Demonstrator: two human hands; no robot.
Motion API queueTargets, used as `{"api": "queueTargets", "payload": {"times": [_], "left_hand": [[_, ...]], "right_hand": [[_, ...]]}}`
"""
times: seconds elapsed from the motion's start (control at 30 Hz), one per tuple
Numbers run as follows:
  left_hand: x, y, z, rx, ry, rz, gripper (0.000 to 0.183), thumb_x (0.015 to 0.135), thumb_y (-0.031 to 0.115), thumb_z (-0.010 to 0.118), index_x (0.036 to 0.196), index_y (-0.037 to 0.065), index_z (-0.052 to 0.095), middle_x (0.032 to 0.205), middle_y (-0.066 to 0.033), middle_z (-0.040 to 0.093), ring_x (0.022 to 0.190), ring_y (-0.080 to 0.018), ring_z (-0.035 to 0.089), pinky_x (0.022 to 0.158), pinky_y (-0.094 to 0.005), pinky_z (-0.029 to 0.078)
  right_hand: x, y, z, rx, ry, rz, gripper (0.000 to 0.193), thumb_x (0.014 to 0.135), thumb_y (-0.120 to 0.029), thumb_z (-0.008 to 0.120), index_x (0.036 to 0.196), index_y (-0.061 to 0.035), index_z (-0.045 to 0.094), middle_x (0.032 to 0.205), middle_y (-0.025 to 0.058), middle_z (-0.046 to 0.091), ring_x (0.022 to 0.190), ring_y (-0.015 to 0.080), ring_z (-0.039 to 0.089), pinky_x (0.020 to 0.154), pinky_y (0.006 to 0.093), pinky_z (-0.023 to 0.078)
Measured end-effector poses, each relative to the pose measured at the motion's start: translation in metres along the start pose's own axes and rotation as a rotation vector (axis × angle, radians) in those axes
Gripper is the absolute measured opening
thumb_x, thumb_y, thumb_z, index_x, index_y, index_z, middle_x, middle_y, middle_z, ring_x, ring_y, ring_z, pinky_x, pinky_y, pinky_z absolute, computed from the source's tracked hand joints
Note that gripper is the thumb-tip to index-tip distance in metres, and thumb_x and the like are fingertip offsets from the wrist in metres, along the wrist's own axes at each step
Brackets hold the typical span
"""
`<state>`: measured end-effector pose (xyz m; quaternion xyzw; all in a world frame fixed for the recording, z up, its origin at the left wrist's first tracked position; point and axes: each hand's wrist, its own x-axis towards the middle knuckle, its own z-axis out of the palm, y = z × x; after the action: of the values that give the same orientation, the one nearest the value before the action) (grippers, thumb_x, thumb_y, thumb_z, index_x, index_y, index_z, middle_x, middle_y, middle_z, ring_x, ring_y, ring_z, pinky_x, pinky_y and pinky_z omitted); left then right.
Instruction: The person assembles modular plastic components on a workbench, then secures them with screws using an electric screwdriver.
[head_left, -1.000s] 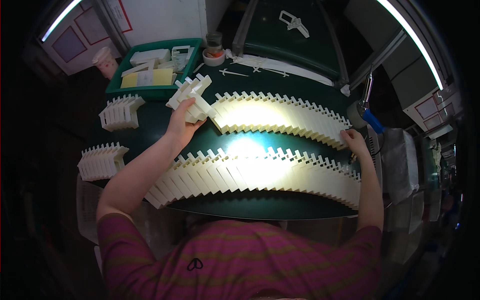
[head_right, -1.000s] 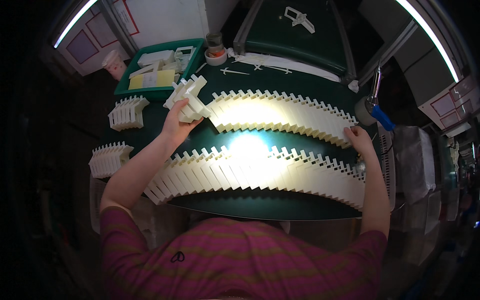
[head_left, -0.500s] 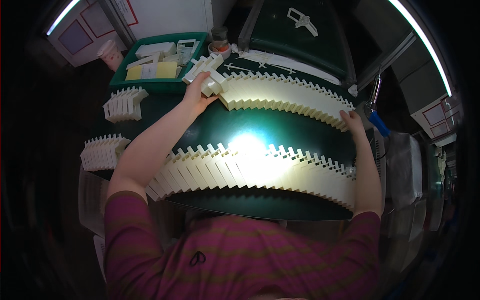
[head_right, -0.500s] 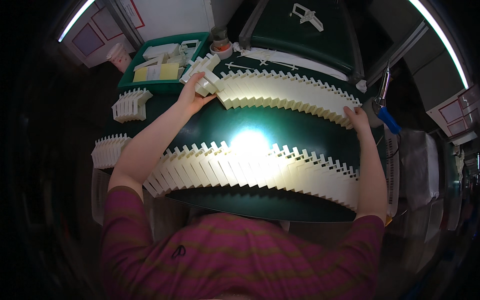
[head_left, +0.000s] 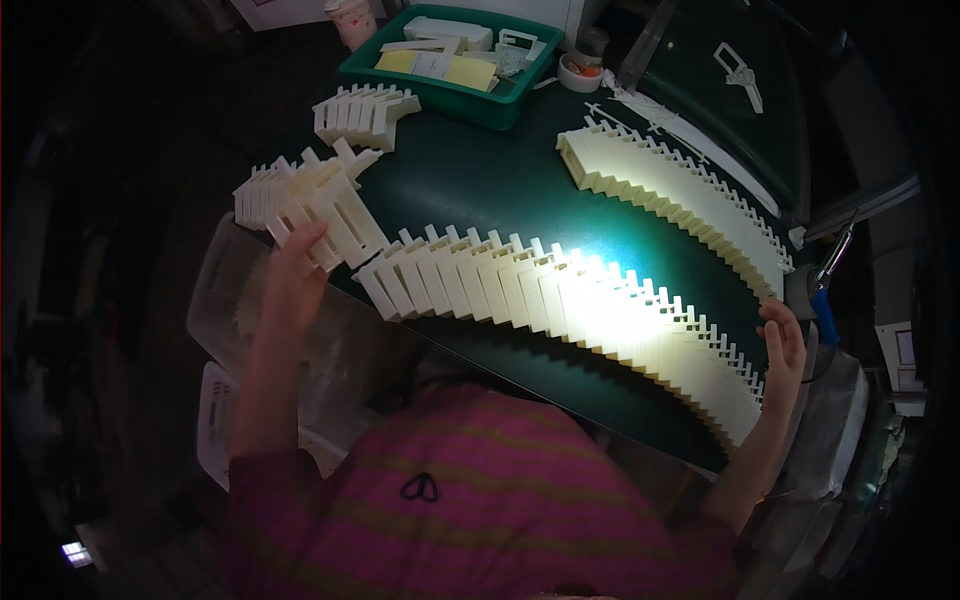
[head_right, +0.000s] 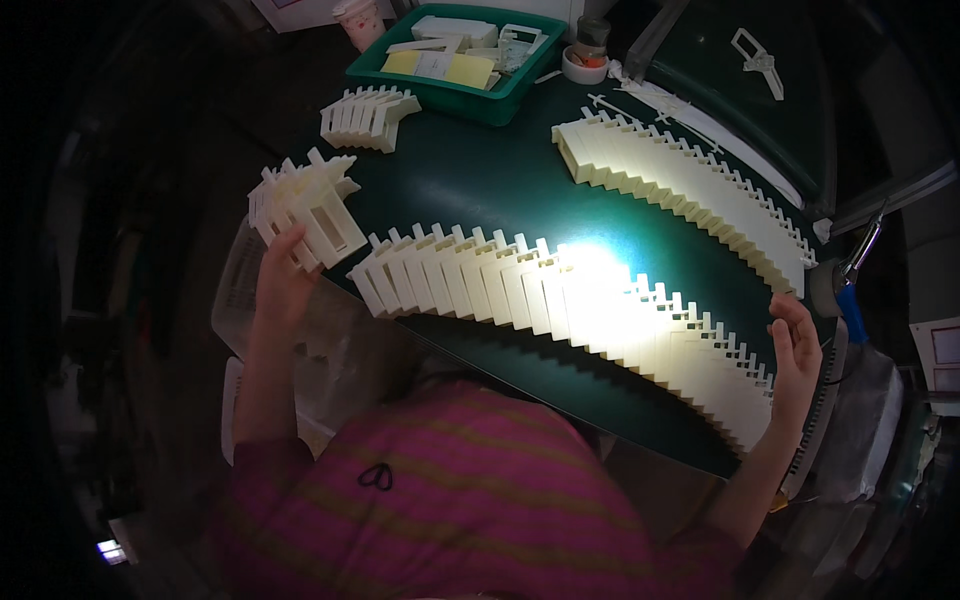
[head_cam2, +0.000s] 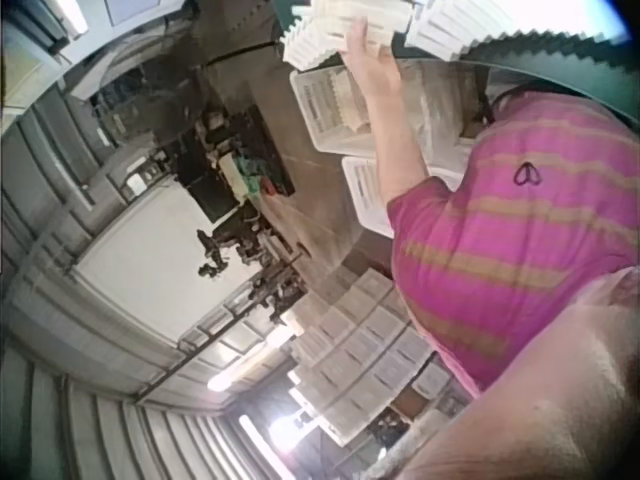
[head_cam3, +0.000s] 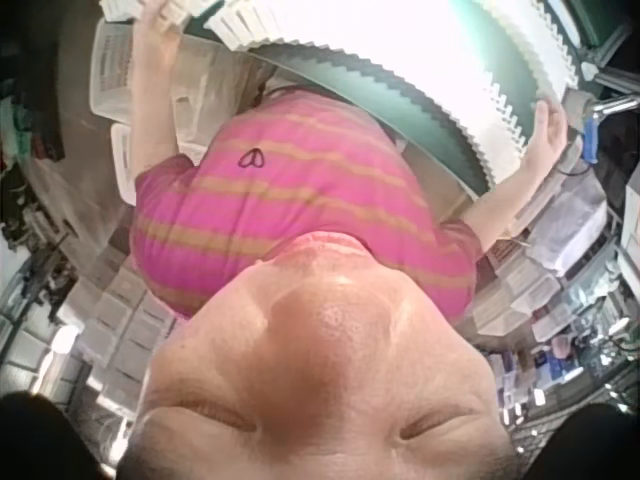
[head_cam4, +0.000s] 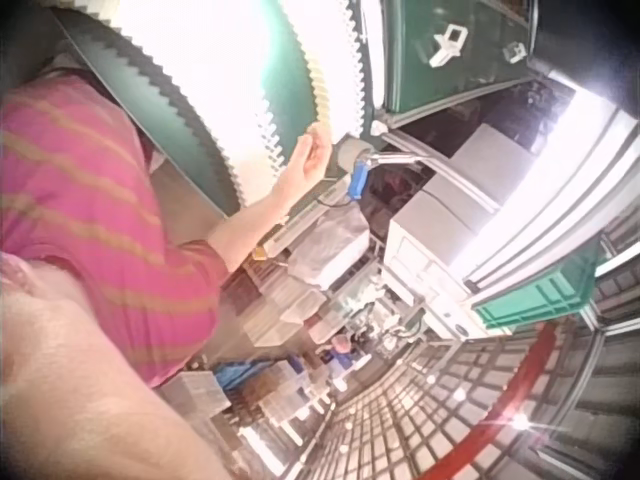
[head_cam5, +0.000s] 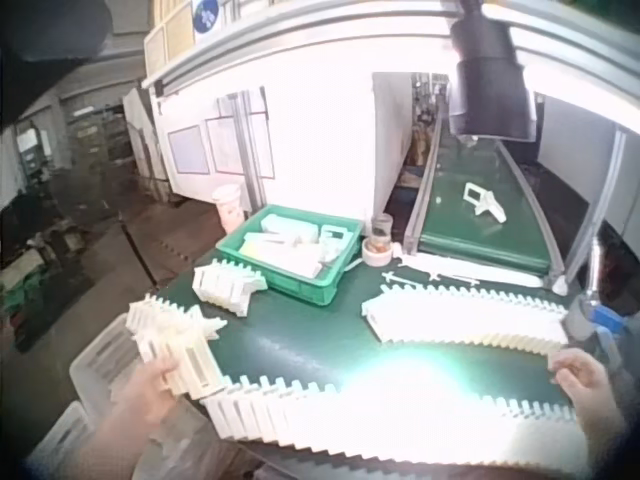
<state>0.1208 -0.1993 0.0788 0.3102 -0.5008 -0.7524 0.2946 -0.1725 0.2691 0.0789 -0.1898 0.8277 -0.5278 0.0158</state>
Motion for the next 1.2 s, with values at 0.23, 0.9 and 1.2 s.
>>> {"api": "queueTargets", "payload": {"times": [0.23, 0.9, 1.2], "left_hand": [[-0.065, -0.071, -0.072, 0.021, 0.359, -0.125, 0.057, 0.083, 0.021, 0.064, 0.132, 0.007, 0.038, 0.125, -0.0095, 0.047, 0.116, -0.0226, 0.048, 0.096, -0.0415, 0.042], [-0.047, -0.099, -0.062, 0.282, 0.155, 0.0, 0.04, 0.098, 0.024, 0.045, 0.131, 0.001, 0.041, 0.125, -0.009, 0.049, 0.118, -0.0163, 0.044, 0.101, -0.0298, 0.03], [-0.026, -0.098, -0.078, 0.654, 0.15, 0.068, 0.033, 0.098, 0.024, 0.044, 0.12, 0.0, 0.051, 0.113, -0.0125, 0.051, 0.105, -0.0189, 0.049, 0.094, -0.0326, 0.036]], "right_hand": [[-0.039, -0.043, 0.073, 0.209, -0.365, -0.065, 0.02, 0.088, -0.01, 0.055, 0.106, -0.0002, 0.06, 0.112, 0.0081, 0.058, 0.096, 0.0136, 0.055, 0.082, 0.0265, 0.043], [-0.094, 0.003, 0.017, 0.011, 0.106, 0.013, 0.017, 0.093, -0.009, 0.052, 0.104, 0.0007, 0.061, 0.1, 0.0071, 0.064, 0.09, 0.013, 0.059, 0.08, 0.0253, 0.044], [-0.147, 0.112, -0.126, -0.838, 0.695, 0.234, 0.037, 0.093, -0.029, 0.057, 0.109, 0.0044, 0.058, 0.105, 0.0102, 0.062, 0.096, 0.0178, 0.058, 0.087, 0.0303, 0.044]]}}
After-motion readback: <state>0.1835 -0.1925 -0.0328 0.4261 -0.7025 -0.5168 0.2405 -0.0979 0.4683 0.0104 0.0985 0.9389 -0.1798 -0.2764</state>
